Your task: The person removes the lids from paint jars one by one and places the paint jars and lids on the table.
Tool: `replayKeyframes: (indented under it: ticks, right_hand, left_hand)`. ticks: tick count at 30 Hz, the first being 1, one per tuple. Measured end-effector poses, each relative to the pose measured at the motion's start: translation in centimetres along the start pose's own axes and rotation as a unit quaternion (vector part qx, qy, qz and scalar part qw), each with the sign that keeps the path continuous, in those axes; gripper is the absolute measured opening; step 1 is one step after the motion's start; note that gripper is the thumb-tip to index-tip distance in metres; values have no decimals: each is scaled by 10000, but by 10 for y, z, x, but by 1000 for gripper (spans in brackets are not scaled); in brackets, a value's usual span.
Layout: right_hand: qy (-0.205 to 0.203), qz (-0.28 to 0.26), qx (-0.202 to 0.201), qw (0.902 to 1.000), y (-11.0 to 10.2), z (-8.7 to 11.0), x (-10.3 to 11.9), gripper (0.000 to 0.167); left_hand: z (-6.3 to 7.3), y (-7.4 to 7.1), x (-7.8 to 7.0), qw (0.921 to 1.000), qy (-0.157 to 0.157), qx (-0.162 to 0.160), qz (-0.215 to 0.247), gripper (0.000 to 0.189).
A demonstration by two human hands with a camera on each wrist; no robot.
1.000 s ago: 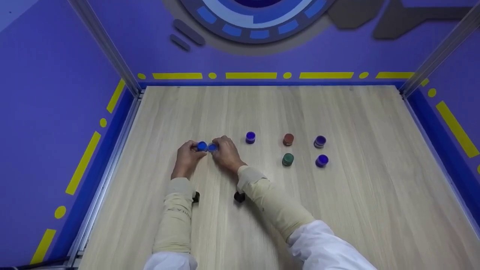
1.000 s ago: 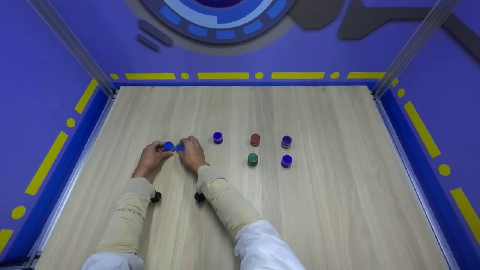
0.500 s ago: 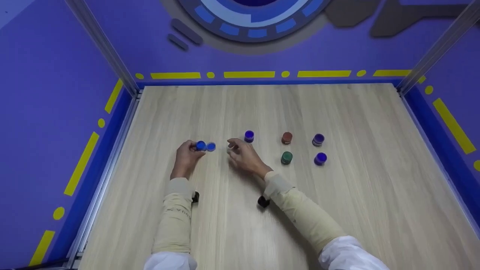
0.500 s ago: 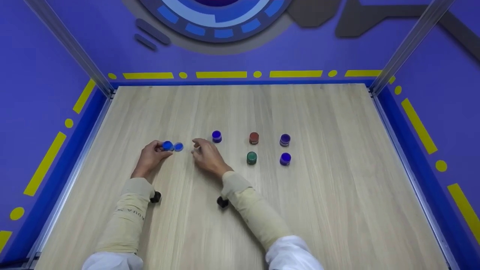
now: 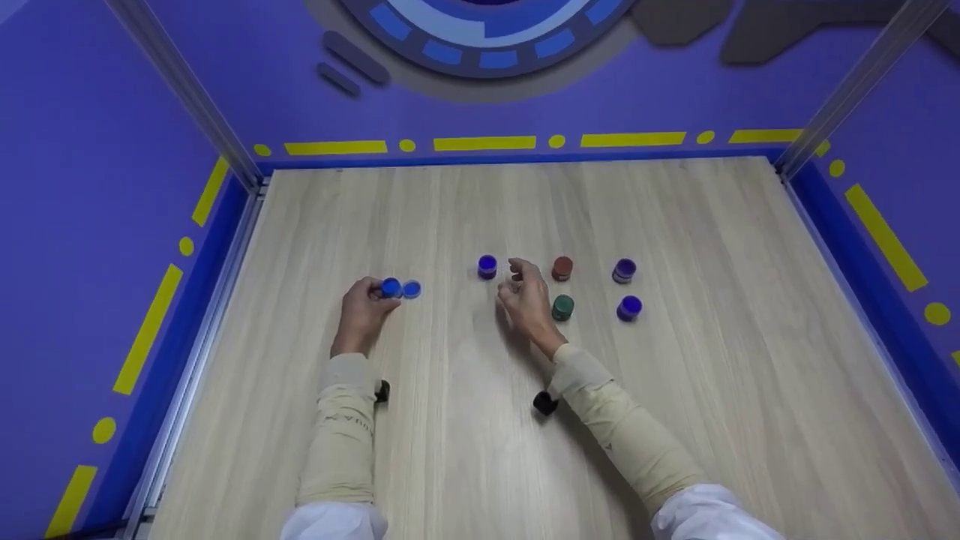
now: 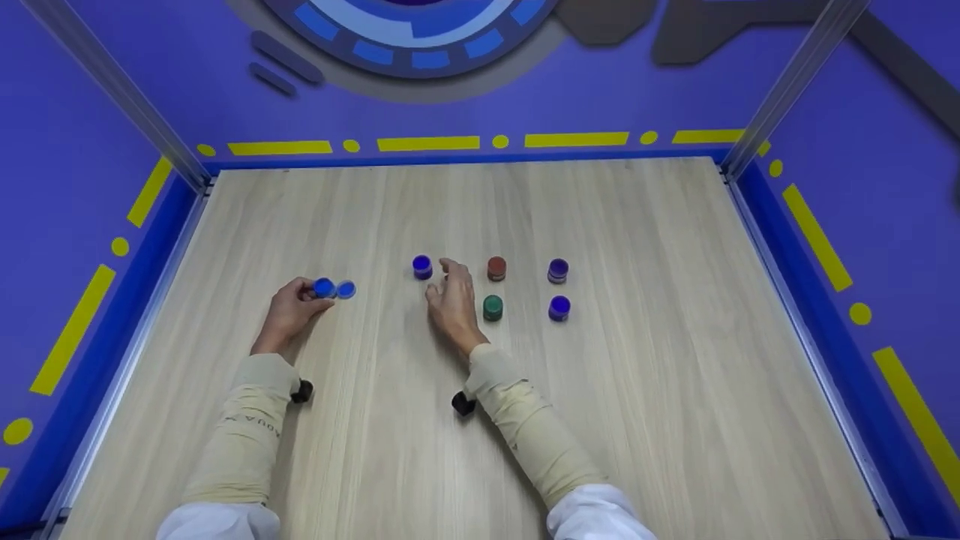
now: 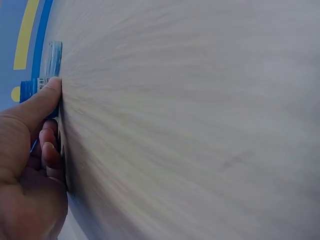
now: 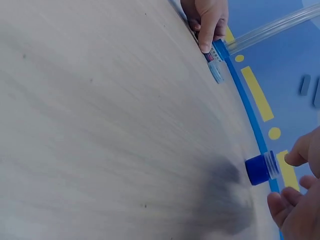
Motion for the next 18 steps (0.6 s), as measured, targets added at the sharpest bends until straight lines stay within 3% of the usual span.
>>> replayKeyframes:
  ticks: [6,18]
  right_hand:
    - [358,112,96,9993,10,-12,-6,61]
    - [171,582,384,9974,29,-37,-7,65]
  left_hand:
    - [2,-2,0,9999,-19,65,105,33]
    - [3,-1,3,9996,-149,104,234,37]
Point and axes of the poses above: each hand's wrist, its own z-axis away from the middle knuckle, its own y-axis out of the palm, x = y × z, the point moved 7 cm from there along -z, towards the middle knuckle, and after that the axes turned 15 degrees about z, right-handed, at the moved point
